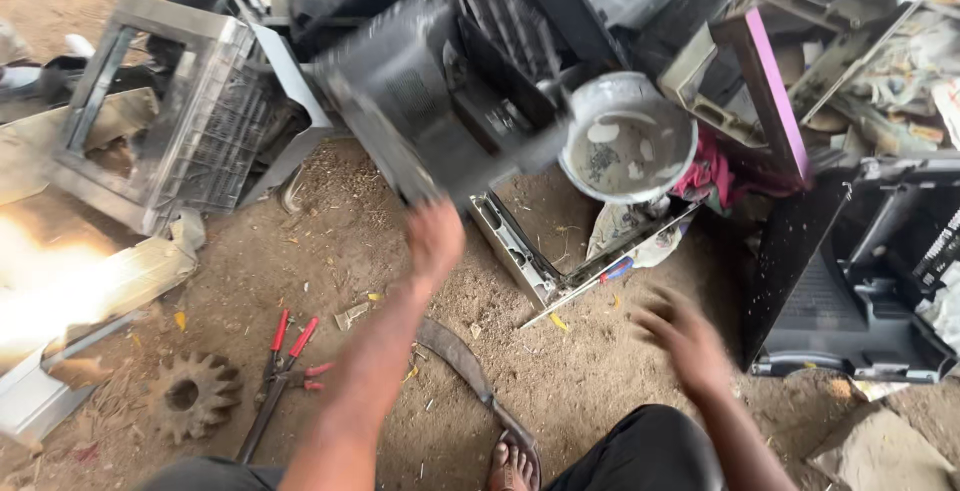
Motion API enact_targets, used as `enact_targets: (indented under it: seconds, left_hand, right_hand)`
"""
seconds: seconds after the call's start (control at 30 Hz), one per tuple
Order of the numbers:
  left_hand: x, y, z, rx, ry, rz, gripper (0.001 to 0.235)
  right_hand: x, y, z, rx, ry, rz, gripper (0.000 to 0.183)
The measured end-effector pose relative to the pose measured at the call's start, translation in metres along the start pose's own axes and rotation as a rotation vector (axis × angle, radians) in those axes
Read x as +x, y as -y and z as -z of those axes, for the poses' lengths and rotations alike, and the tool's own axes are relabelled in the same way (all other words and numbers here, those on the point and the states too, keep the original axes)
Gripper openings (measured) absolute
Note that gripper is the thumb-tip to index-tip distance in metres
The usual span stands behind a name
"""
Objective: The person is disassembling a large appliance, likely an air conditioner, using a screwdriver and a curved blade tool. They remove screws, pry off plastic frames, and separate internal components, placing the removed parts on the ground.
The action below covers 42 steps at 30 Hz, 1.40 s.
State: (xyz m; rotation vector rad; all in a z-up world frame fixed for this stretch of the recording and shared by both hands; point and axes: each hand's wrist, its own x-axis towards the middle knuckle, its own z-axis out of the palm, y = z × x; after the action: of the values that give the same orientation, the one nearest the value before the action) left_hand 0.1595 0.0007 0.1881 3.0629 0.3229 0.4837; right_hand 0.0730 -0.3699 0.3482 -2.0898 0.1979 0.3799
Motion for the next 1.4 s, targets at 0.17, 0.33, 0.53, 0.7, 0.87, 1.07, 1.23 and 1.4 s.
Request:
enact_targets:
  seconds: [0.17,0.33,0.53,0.7,0.87,1.07,1.23,1.4]
  left_hand:
    - [-0.161,-0.128,-0.015,-0.506,0.255,-0.11,0.013]
    - [-0.214,-0.157,-0.018,-0.72,0.521,-0.013,0.024]
    - [-0.17,0.04,0.037,-0.715,-0.312,0.563,0.021]
    - [-0.204,0.214,0.008,-0.802,-0.343,1.127,0.116]
    - [-0.243,0.229,-0.079,-0.654,0.104,1.142,0.087]
    - [-0.21,0.193,-0.021,-0.619,-0.579,0.629,0.059]
    - [-0.144,0.169,0.116,-0.492,-1.013,-0.284,0.037]
    - [-0.119,0.151,0.206,-0.358,-0.883,-0.703,0.03]
  right_hand:
    - [0.106,-0.032,-0.151,0.249,-0.047,-0.136,0.094]
    - [0.145,-0.128,-0.203,-0.235,-0.314,0.002,0.07]
    - [0.167,-0.139,-0.189,-0.229,-0.325,0.251,0.043]
    - [0.139,-0.104,-0.181,-0.016,-0.153,0.252,0.031]
    - [0.147,-0.073,-0.175,0.026,-0.113,0.362,0.028]
    - [0.196,-0.08,-0.181,0.127,-0.253,0.545,0.019]
    - [0.221,-0.071,-0.199,0.894,0.068,-0.062,0.027]
    - [0.244,-0.043,-0.199,1.285,0.128,-0.101,0.032]
